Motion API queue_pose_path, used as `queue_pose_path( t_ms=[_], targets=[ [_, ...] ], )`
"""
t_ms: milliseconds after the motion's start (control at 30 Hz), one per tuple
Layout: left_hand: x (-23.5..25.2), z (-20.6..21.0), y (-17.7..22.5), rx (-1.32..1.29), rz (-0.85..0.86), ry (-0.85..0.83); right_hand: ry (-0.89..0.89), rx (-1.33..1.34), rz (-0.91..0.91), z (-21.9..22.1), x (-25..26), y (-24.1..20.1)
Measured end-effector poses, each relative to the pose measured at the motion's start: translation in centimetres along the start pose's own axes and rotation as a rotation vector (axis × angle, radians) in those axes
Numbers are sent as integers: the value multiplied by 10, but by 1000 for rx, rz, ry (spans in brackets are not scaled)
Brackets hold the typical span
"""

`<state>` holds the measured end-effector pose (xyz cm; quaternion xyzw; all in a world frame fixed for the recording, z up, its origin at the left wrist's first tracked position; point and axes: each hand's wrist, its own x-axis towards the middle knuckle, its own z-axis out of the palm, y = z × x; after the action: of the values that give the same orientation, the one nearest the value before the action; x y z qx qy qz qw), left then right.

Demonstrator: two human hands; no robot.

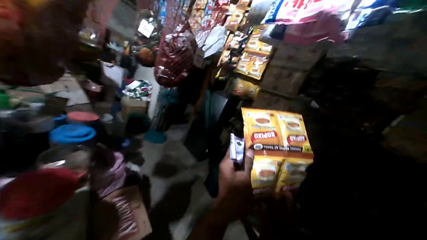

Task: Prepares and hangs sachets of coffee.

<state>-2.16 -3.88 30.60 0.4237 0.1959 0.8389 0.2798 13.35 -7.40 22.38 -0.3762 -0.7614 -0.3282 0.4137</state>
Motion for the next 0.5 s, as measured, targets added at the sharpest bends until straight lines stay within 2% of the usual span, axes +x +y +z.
queue_pose_path(
  t_ms=[100,167,300,400,467,500],
  targets=[
    [65,4,-29,-113,123,18,82,-176,-198,72,33,32],
    [104,7,-46,-164,144,85,77,-161,-248,104,68,46],
    [176,10,-68,-200,187,158,204,-149,-370,158,145,87],
    [213,-4,-77,-25,284,-11,177,-258,-425,183,190,110],
    [234,-17,-84,164,367,-192,152,-419,-390,198,217,118],
    [247,-20,-87,247,420,-280,85,-478,-342,204,233,122]
  ],
)
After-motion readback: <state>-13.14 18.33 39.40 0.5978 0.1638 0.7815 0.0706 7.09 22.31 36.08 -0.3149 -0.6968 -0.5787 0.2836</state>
